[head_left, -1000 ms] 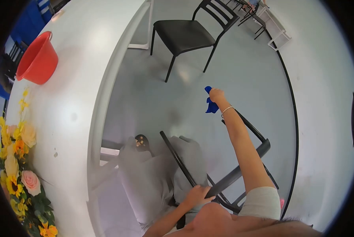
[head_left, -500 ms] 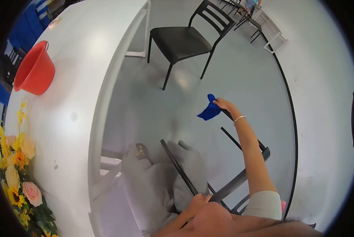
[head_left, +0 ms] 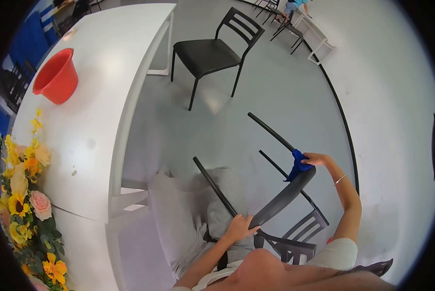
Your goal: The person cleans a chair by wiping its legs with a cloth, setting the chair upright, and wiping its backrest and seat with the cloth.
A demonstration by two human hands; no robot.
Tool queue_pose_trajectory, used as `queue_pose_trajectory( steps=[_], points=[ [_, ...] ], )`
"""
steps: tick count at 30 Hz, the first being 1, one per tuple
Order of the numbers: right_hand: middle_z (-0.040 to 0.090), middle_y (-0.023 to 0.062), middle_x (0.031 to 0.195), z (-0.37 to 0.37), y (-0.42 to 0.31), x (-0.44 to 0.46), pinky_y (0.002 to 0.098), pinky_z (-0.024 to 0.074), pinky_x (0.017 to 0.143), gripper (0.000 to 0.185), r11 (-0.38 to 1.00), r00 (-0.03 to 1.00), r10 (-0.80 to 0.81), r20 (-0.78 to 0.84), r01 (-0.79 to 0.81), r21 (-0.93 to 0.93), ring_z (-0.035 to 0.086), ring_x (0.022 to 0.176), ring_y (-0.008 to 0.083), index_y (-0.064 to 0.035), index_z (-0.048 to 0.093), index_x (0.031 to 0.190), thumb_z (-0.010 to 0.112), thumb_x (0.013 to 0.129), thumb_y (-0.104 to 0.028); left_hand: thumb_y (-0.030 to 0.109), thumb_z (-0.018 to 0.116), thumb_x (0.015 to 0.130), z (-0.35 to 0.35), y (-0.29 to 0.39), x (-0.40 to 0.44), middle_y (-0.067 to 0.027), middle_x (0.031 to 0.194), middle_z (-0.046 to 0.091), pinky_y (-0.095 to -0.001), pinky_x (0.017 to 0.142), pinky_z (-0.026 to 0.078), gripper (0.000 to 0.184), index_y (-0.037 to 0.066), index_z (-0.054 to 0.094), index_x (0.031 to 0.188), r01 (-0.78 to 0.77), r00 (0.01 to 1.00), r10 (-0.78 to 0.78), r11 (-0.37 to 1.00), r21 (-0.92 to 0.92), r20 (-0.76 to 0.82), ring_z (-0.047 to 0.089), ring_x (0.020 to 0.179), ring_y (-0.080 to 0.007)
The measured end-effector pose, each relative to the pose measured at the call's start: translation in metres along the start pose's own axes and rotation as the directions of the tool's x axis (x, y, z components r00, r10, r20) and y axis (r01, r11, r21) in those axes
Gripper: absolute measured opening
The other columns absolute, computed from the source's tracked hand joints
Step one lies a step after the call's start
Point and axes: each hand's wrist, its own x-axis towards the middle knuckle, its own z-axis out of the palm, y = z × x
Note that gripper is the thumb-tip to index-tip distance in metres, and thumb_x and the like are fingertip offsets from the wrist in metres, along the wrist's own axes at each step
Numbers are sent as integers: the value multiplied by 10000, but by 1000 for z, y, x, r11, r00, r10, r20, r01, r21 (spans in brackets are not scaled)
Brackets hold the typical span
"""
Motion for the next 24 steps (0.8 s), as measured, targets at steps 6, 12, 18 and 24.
queue_pose_trajectory(
  steps=[6, 12, 18, 24],
  points=[
    [648, 174, 1110, 9, -5, 9, 404, 448, 915, 522, 996, 992, 91, -89, -92, -13, 603, 1050, 285, 26, 535, 1215, 538, 943, -419, 459, 661, 840, 0, -1, 1, -149, 661, 600, -383, 690, 453, 495, 6, 573, 1021, 40, 996, -40, 999, 3, 83, 567, 649, -313],
    [656, 211, 1081, -9, -52, 90, 431, 454, 892, 497, 1000, 986, 24, -164, -25, 2, 619, 1037, 330, 44, 551, 1166, 550, 938, -398, 488, 671, 818, -3, -7, 0, -152, 679, 614, -389, 695, 459, 508, 26, 575, 1005, 97, 989, -96, 995, -5, 112, 571, 656, -321],
    [642, 244, 1126, -27, -134, 216, 473, 477, 892, 452, 972, 964, -28, -263, -35, -232, 615, 1061, 404, 48, 551, 1168, 540, 930, -337, 487, 703, 788, -16, -5, 8, -147, 650, 599, -385, 597, 455, 472, 38, 598, 894, 142, 990, -142, 990, 25, 5, 554, 597, -318],
    [681, 208, 1052, -55, -220, 302, 453, 503, 858, 370, 985, 992, -75, -105, 57, -163, 653, 982, 381, 44, 636, 1076, 518, 918, -269, 496, 737, 739, -21, -15, 9, -124, 645, 611, -359, 581, 457, 493, 30, 649, 875, 262, 964, -263, 964, 34, 46, 572, 576, -295]
  ],
)
